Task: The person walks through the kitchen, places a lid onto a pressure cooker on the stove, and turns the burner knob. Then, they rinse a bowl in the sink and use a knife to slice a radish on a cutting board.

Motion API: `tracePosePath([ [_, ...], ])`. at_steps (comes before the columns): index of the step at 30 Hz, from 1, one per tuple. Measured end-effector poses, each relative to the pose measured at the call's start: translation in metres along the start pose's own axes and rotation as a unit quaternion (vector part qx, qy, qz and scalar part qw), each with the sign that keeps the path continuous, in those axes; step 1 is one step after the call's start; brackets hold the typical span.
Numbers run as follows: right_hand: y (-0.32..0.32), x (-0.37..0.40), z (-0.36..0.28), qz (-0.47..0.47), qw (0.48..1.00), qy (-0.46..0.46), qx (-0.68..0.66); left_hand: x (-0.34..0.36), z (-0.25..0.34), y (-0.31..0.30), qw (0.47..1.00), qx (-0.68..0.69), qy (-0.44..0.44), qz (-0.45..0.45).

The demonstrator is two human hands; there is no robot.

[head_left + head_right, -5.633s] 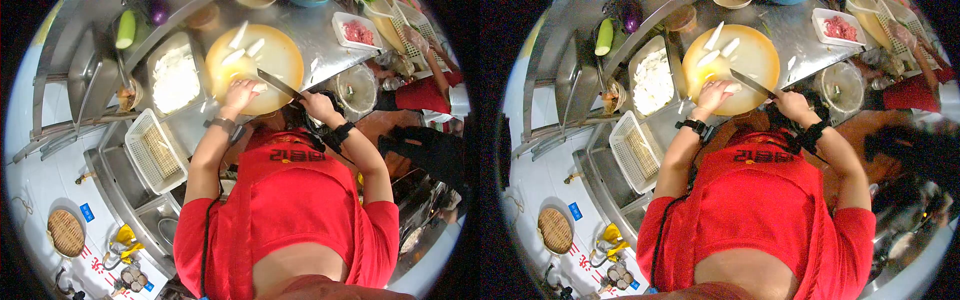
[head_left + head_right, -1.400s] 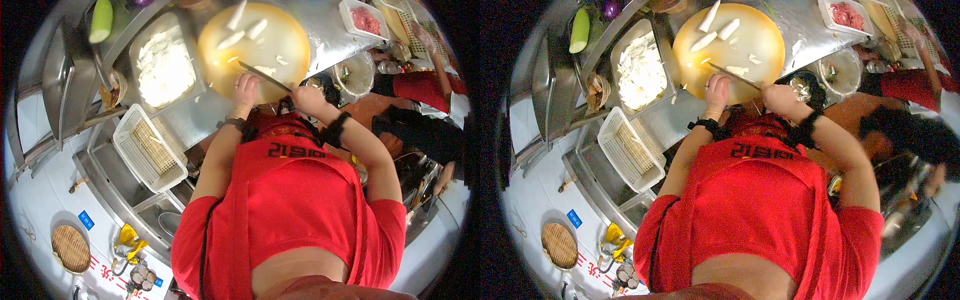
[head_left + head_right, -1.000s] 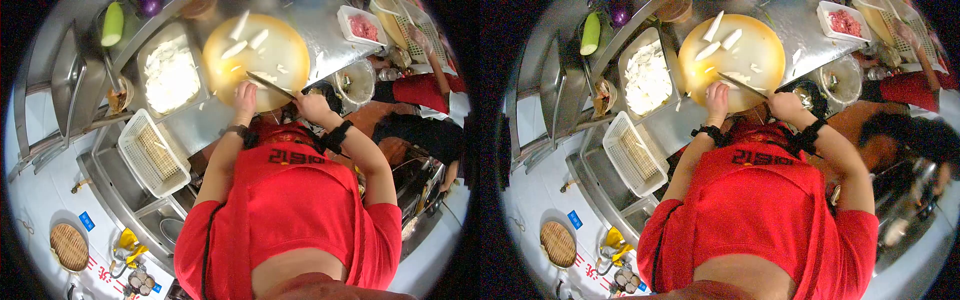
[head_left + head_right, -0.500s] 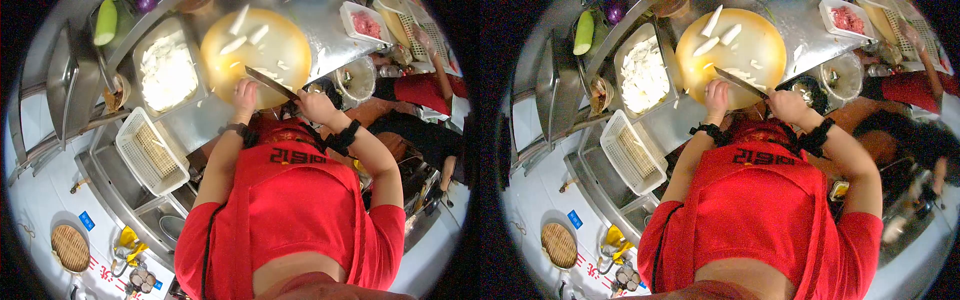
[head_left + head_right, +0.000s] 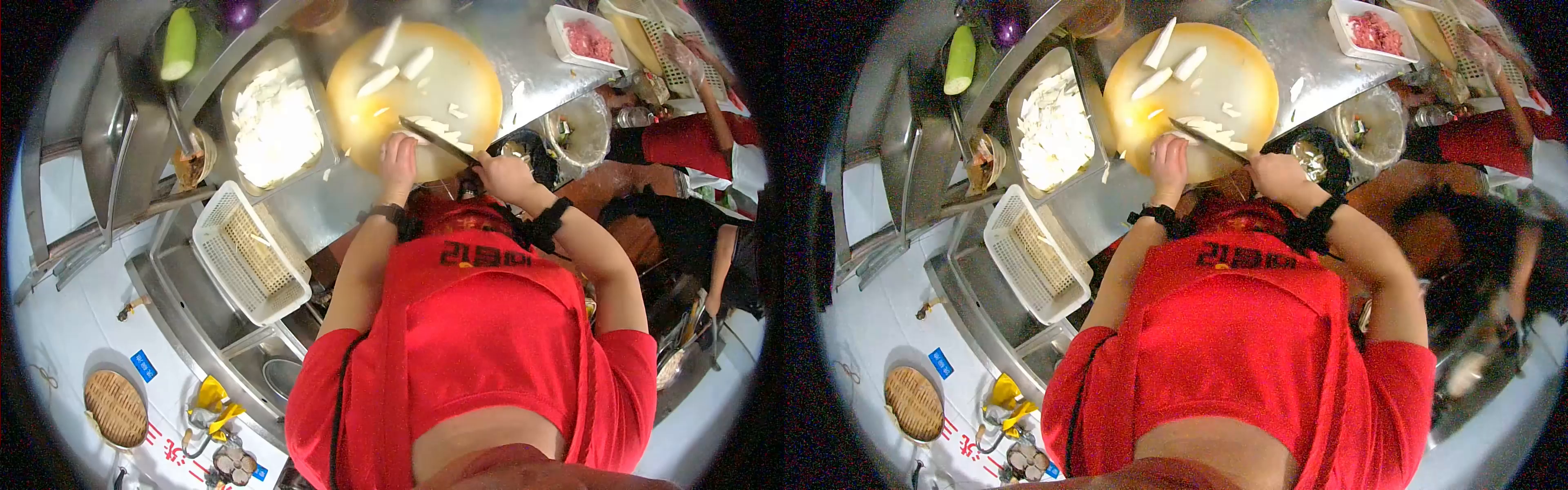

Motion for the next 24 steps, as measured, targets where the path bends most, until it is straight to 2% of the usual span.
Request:
tracePosePath([
  [3, -0.014, 0.009, -0.005, -0.038, 0.999, 0.016, 0.012, 0.000, 0.000, 0.000, 1.000, 0.003, 0.002, -0.005],
  [10, -0.019, 0.011, -0.009, -0.014, 0.999, -0.015, 0.031, 0.002, -0.002, 0.003, 1.000, 0.021, 0.016, 0.015],
  [16, 0.016, -0.024, -0.017, -0.046, 0.999, 0.008, 0.012, 0.005, -0.004, 0.008, 1.000, 0.003, 0.008, -0.010],
  [19, 0.022, -0.036, -0.024, -0.020, 1.000, -0.011, 0.012, 0.002, -0.001, 0.002, 1.000, 0.014, 0.014, 0.012],
  [23, 0.015, -0.016, -0.010, -0.027, 0.999, -0.001, -0.025, -0.002, 0.001, 0.003, 1.000, 0.013, 0.018, -0.008],
  [24, 0.012, -0.008, -0.002, -0.029, 0.999, 0.028, -0.015, -0.004, -0.003, 0.004, 1.000, 0.018, 0.002, -0.013],
])
Point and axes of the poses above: each hand's wrist, its own x-axis away from the middle knuckle, its own y-axis out of the palm, z = x × y, the point moved 10 cm from there along -x, towards the middle knuckle, and after that the axes turned 2 degrees about -z, right-handed, at the moved point
